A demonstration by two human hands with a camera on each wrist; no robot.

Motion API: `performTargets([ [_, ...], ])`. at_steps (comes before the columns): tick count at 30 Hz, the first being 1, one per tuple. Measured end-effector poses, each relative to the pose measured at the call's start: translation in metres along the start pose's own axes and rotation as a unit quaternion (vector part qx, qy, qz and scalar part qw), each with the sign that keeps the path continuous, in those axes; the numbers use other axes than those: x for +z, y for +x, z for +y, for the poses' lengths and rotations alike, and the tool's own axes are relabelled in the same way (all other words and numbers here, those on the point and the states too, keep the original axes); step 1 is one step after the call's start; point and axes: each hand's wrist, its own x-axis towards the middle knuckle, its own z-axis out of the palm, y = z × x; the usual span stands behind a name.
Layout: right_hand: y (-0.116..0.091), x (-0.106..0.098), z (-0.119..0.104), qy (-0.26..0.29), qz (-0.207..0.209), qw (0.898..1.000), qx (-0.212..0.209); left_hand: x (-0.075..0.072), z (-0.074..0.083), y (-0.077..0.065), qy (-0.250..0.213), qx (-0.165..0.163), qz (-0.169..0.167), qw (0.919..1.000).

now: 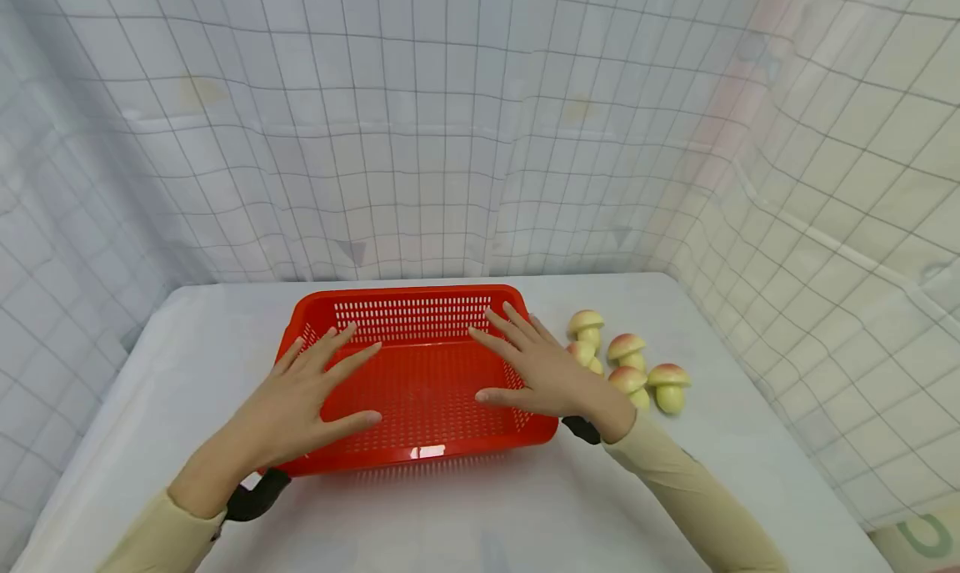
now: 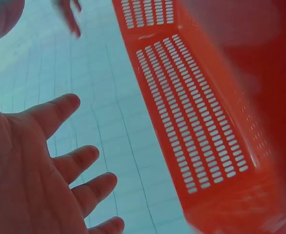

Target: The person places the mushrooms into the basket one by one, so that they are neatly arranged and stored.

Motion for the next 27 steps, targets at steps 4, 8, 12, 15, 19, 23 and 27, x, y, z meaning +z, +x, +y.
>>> performTargets([
  [4,-0.019,-0.003,0.015,0.056,0.054,0.996,0.049,0.001,-0.007,-0.017,-0.028,-0.028,0.032,0.9987],
  [8,-0.040,-0.005,0.031,0.117,0.103,0.981,0.113,0.004,-0.012,-0.031,-0.051,-0.051,0.055,0.9959],
  [12,-0.062,-0.005,0.047,0.137,0.139,0.966,0.168,0.011,-0.018,-0.045,-0.074,-0.079,0.068,0.9918],
  [15,-0.076,-0.006,0.058,0.148,0.159,0.956,0.196,0.020,-0.023,-0.054,-0.096,-0.120,0.067,0.9859],
  [19,-0.095,-0.005,0.071,0.168,0.176,0.943,0.229,0.033,-0.029,-0.064,-0.129,-0.166,0.062,0.9757],
  [23,-0.114,-0.001,0.083,0.175,0.189,0.931,0.260,0.046,-0.032,-0.070,-0.160,-0.187,0.071,0.9667],
  [27,-0.127,0.003,0.091,0.176,0.207,0.916,0.294,0.056,-0.034,-0.074,-0.193,-0.191,0.114,0.9558],
])
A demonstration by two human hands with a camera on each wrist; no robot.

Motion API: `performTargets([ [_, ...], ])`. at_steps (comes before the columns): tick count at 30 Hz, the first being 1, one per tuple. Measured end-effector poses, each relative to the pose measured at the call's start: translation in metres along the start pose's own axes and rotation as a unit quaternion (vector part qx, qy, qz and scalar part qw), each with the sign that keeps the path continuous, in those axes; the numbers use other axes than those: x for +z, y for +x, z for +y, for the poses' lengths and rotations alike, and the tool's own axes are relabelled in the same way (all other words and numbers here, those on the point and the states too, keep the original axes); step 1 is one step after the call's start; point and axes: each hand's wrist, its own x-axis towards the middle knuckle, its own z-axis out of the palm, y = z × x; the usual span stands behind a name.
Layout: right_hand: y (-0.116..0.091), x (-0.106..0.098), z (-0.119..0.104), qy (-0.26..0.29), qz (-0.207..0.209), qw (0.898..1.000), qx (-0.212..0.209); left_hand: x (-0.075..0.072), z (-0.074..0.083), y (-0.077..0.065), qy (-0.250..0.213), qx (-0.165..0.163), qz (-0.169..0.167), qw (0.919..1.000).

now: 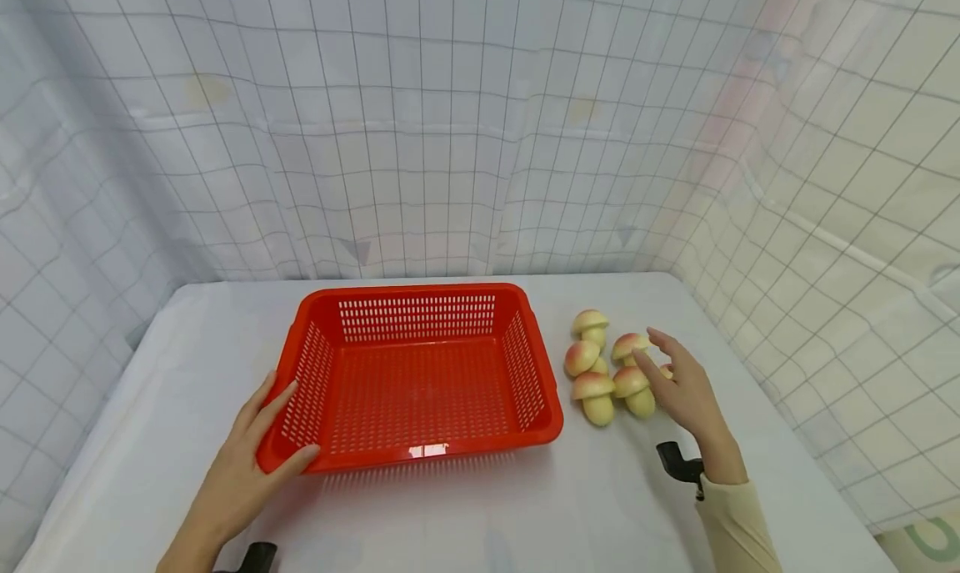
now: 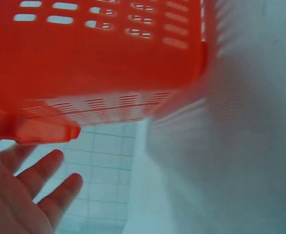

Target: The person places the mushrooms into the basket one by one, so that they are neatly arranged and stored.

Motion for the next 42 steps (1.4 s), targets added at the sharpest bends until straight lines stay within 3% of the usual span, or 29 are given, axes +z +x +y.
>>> performTargets([
  [6,-0.008,0.002,0.013,0.009,0.015,0.999,0.042,0.011,-0.008,-0.007,-0.072,0.022,0.065,0.9951],
  [11,-0.012,0.001,0.027,-0.003,0.050,0.998,0.043,0.020,-0.013,-0.007,-0.115,0.038,0.089,0.9886],
  [17,-0.023,-0.006,0.045,-0.051,0.048,0.992,0.104,0.026,-0.012,-0.006,-0.152,0.046,0.090,0.9832],
  [23,-0.033,-0.004,0.062,-0.077,0.059,0.977,0.192,0.026,-0.015,-0.005,-0.150,0.058,0.088,0.9832],
  [26,-0.035,-0.003,0.070,-0.088,0.036,0.970,0.224,0.026,-0.016,-0.006,-0.146,0.056,0.087,0.9838],
  [33,-0.036,-0.001,0.076,-0.090,-0.036,0.963,0.252,0.024,-0.017,-0.007,-0.149,0.054,0.084,0.9838],
  [42,-0.031,0.009,0.072,-0.096,-0.012,0.962,0.255,0.023,-0.021,-0.005,-0.161,0.053,0.081,0.9822],
])
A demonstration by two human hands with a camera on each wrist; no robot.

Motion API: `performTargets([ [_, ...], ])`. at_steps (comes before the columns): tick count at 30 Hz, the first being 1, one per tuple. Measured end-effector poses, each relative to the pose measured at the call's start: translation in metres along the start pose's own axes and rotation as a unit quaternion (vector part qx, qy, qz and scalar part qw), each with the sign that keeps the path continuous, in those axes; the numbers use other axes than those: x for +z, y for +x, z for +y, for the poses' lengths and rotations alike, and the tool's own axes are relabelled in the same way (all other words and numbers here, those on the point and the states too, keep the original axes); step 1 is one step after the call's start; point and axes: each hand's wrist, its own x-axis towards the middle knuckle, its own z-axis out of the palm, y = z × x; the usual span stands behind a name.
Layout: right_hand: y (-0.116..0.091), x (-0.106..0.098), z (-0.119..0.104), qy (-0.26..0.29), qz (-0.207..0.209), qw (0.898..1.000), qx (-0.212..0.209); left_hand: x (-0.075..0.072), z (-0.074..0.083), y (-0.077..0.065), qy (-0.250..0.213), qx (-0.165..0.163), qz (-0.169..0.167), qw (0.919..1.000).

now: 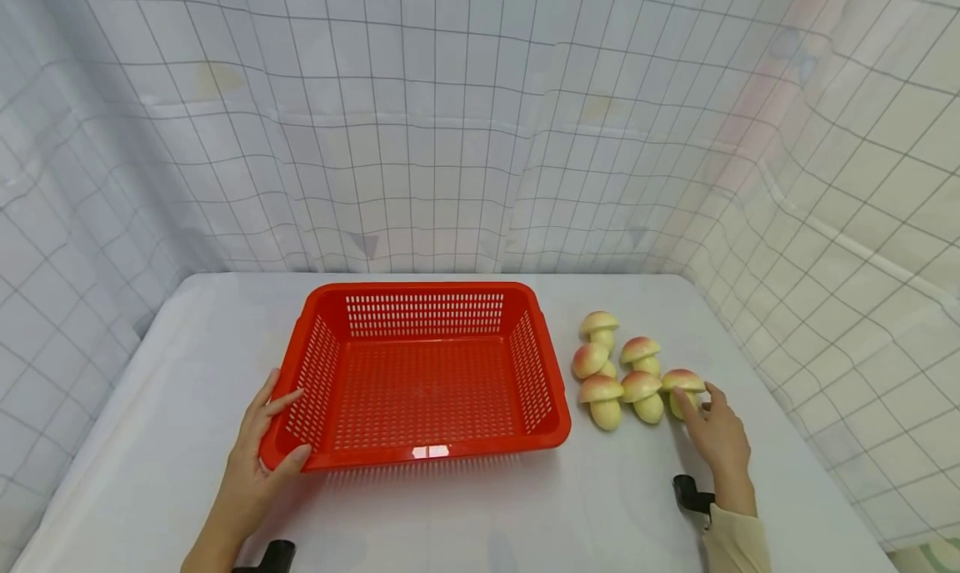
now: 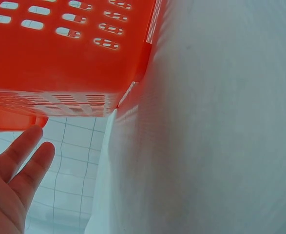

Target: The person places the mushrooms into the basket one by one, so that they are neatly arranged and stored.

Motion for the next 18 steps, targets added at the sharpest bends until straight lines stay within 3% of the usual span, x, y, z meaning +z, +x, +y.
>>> performTargets([
  [8,0.0037,0.0033,-0.0045,0.003,0.015,1.000,0.002,0.0004,0.0022,0.0000,-0.009,0.008,0.001,0.9999],
  [18,0.0057,0.0042,-0.0054,0.075,0.005,0.997,-0.019,0.0003,0.0005,0.0002,0.002,-0.001,0.000,1.0000],
])
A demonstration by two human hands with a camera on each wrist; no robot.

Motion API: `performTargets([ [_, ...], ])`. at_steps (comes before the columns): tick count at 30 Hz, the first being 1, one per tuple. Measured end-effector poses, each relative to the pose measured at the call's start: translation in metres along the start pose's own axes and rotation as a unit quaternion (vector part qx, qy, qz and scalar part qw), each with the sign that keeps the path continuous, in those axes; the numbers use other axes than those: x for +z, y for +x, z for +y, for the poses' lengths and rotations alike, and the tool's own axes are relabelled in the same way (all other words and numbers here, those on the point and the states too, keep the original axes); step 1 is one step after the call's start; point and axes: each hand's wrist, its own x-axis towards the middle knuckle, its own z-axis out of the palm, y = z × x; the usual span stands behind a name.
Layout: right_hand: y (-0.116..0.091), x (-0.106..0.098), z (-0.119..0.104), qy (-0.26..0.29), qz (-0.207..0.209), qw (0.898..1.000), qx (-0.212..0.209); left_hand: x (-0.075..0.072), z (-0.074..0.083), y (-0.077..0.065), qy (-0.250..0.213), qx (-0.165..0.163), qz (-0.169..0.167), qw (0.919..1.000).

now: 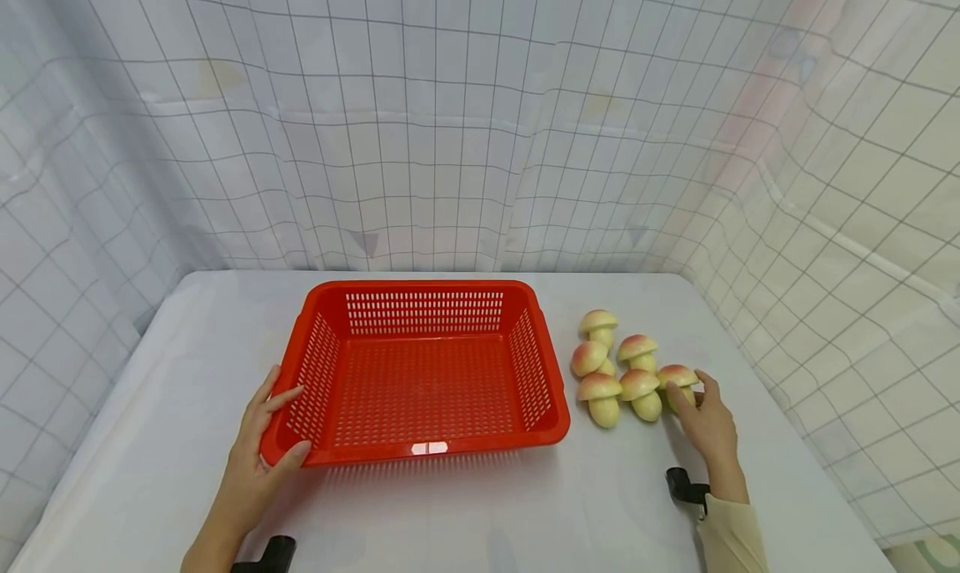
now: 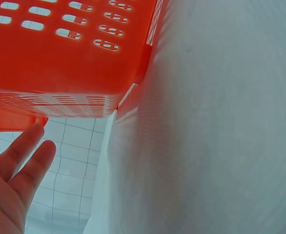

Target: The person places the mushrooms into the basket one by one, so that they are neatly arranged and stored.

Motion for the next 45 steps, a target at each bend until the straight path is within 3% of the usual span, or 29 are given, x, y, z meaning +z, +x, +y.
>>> performTargets([
  [7,0.005,0.002,-0.001,0.030,-0.005,1.000,0.005,-0.001,-0.001,0.000,0.007,-0.002,0.001,1.0000],
  [28,0.008,0.000,-0.003,-0.001,0.004,1.000,-0.020,-0.002,0.002,-0.002,-0.004,-0.002,-0.004,1.0000],
  [34,0.006,0.001,0.000,0.006,0.040,0.999,-0.016,-0.001,-0.001,-0.002,0.005,-0.002,-0.004,1.0000],
  [40,0.006,-0.001,-0.005,0.023,0.103,0.994,-0.038,-0.001,0.000,-0.002,0.004,-0.002,-0.004,1.0000],
  [45,0.004,-0.005,-0.014,0.036,0.127,0.990,-0.052,-0.001,0.001,-0.002,0.001,-0.001,-0.004,1.0000],
])
